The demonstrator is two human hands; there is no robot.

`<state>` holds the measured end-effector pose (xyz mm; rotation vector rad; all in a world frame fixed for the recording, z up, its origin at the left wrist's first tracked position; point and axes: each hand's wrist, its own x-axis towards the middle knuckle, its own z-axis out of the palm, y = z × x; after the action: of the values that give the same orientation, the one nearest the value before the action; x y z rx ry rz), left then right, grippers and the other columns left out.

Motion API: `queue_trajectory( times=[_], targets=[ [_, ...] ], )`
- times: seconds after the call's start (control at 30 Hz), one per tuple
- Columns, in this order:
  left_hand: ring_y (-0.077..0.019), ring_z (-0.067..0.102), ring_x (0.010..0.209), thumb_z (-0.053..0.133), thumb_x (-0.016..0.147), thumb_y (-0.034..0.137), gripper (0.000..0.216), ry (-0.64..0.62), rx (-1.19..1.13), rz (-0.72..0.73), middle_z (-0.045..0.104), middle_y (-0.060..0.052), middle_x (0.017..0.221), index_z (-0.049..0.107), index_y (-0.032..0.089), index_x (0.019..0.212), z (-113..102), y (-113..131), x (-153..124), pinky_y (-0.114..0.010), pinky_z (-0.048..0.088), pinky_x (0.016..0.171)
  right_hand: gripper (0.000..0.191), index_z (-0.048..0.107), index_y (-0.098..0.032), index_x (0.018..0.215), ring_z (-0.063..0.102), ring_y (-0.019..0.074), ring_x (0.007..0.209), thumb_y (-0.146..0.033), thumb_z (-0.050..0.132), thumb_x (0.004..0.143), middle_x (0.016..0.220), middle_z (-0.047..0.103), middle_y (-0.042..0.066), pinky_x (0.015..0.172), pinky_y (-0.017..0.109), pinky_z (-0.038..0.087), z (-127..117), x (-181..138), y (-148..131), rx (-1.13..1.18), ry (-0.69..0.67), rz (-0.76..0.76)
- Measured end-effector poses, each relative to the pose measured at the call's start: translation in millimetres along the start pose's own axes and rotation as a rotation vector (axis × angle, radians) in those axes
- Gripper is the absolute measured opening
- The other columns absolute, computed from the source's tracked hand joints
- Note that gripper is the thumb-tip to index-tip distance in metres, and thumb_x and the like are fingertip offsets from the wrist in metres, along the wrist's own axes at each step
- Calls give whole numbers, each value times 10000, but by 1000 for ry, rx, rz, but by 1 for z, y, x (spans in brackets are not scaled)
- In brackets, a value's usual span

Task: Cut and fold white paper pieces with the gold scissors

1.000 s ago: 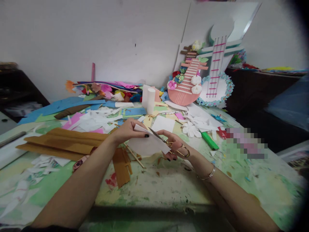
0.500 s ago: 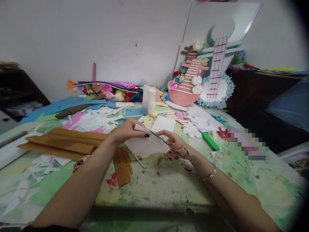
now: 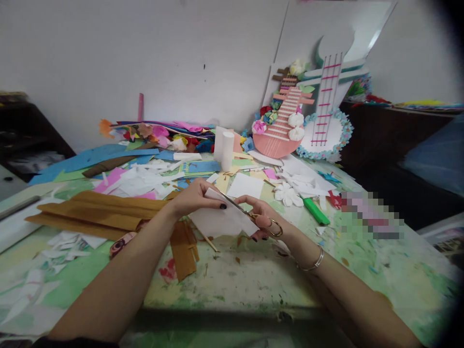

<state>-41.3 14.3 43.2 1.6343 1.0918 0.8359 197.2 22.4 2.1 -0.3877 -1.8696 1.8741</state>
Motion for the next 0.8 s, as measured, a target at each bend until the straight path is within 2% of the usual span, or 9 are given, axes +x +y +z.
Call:
queue_trajectory(
  times=[0.13,0.3,0.4,0.7,0.8],
  targets=[
    [-104,542,466,782,576,328,272,-6,0,-16,661,-39,580,740,96,712,-1,-1,-1,-184,411,437,831,390,-151,1220,393,48,314,-717,596,648,514,588,-45,289,126,283,2,-1,-3,3,2,4],
    [-84,516,477,767,601,316,249,-72,41,21,657,-25,578,750,108,738,2,1,0,-164,385,446,891,410,-155,1231,429,51,341,-754,597,599,529,569,-52,307,127,319,4,-1,-3,7,21,42],
    [-77,504,486,758,609,307,231,-101,61,58,661,-22,583,755,116,738,5,1,2,-161,380,462,879,408,-161,1231,418,46,330,-758,584,609,521,552,-62,304,125,319,5,1,-1,6,6,15],
    [-73,487,475,752,609,322,238,-94,53,51,637,-7,565,750,120,736,6,0,1,-161,371,449,852,382,-148,1248,387,43,306,-715,598,650,475,533,-76,281,119,297,4,0,-2,-35,32,20],
    [-65,463,460,748,611,323,235,-101,63,51,611,3,537,744,113,716,6,1,1,-157,345,434,883,389,-146,1245,379,40,305,-741,591,624,473,522,-80,283,122,291,6,0,-4,-29,33,16]
  ],
)
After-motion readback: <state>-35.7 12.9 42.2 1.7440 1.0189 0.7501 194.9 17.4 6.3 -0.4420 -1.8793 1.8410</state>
